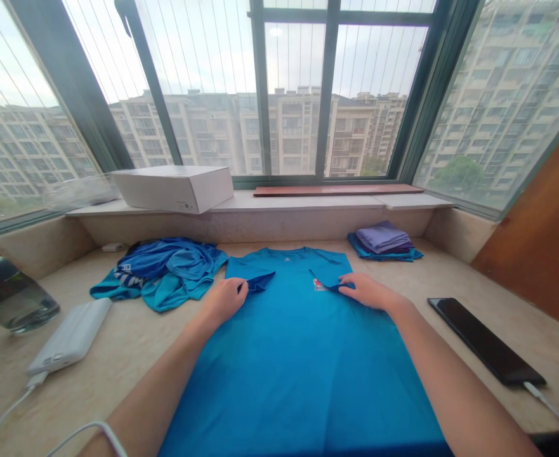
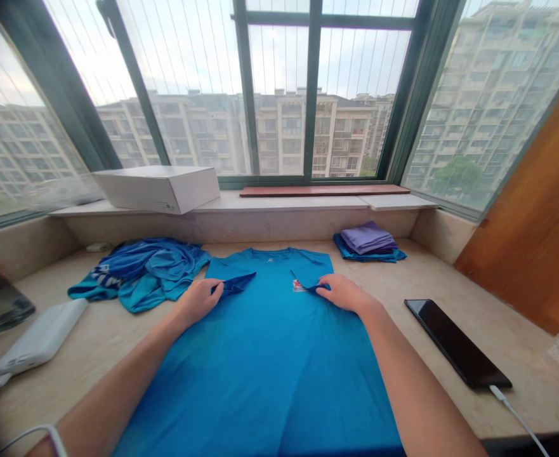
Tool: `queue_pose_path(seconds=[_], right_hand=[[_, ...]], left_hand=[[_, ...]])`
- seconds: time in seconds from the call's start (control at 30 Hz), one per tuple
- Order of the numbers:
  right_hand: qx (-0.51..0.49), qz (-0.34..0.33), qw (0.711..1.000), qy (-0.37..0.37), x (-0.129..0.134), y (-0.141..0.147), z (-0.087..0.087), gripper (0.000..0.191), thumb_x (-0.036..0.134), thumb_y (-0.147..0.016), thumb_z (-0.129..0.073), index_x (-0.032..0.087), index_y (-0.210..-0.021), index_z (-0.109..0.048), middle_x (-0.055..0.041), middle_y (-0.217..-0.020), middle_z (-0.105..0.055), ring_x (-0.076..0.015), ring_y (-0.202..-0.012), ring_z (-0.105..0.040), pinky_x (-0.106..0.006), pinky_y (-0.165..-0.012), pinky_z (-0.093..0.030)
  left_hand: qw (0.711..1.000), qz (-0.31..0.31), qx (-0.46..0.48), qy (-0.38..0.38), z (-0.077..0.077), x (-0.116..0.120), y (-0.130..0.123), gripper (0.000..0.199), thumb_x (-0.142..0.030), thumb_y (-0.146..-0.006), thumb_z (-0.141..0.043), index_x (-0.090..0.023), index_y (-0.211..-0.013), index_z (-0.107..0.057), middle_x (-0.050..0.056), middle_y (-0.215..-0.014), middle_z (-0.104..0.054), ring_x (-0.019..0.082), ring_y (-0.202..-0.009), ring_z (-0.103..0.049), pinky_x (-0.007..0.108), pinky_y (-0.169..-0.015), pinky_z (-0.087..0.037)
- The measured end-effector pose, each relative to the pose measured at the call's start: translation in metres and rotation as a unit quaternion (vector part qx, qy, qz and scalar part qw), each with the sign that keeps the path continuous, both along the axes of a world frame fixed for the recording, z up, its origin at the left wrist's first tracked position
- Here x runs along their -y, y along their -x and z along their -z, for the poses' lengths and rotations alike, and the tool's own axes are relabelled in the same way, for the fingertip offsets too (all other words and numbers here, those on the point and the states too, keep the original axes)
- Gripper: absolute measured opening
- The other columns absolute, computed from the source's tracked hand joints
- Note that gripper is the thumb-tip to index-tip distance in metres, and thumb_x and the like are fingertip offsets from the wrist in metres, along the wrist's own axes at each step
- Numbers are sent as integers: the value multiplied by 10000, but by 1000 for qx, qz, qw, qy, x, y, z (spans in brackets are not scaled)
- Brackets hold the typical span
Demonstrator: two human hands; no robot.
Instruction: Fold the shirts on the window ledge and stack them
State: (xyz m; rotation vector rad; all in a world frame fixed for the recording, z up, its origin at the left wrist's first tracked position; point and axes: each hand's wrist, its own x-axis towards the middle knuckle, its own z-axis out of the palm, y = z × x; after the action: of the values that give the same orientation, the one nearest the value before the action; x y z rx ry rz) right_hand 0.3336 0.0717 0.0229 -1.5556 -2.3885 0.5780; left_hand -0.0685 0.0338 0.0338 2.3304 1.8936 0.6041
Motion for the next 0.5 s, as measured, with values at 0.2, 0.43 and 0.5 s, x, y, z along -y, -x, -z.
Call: queue_pose_path(seconds=[0.2, 0.43, 0.5], right_hand=[[-56, 150, 980, -117, -7, 11, 3, 428, 474, -948, -442, 189, -908, -758, -123, -935, -773, -295, -892, -699, -359, -796, -494], [-164, 78, 982, -52, -2, 17, 0, 584, 612, -948, -395, 181, -891, -784, -87, -893, -786, -298, -895, -704, -373, -808, -527], [-188, 23, 982, -7, -1, 18, 1, 604, 623, -958, -383, 180, -1023, -789, -93, -1087, -777, -310, -1044, -692, -395, -928, -517]], left_hand=[[964, 3, 262, 38, 0, -8, 4, 588, -578, -925, -393, -133, -889, -775, 91, -843, -776, 274, -878, -716, 328, -764, -546], [982, 184, -2, 41, -9, 9, 10, 543, -567, -891, -590, -254, -1332, -645, 72, -1388, -637, 311, -1289, -571, 407, -1117, -414], [974, 214, -39, 59, -13, 13, 11, 572, -540, -879, -629, -274, -1384, -593, 74, -1440, -590, 299, -1318, -544, 391, -1127, -403]])
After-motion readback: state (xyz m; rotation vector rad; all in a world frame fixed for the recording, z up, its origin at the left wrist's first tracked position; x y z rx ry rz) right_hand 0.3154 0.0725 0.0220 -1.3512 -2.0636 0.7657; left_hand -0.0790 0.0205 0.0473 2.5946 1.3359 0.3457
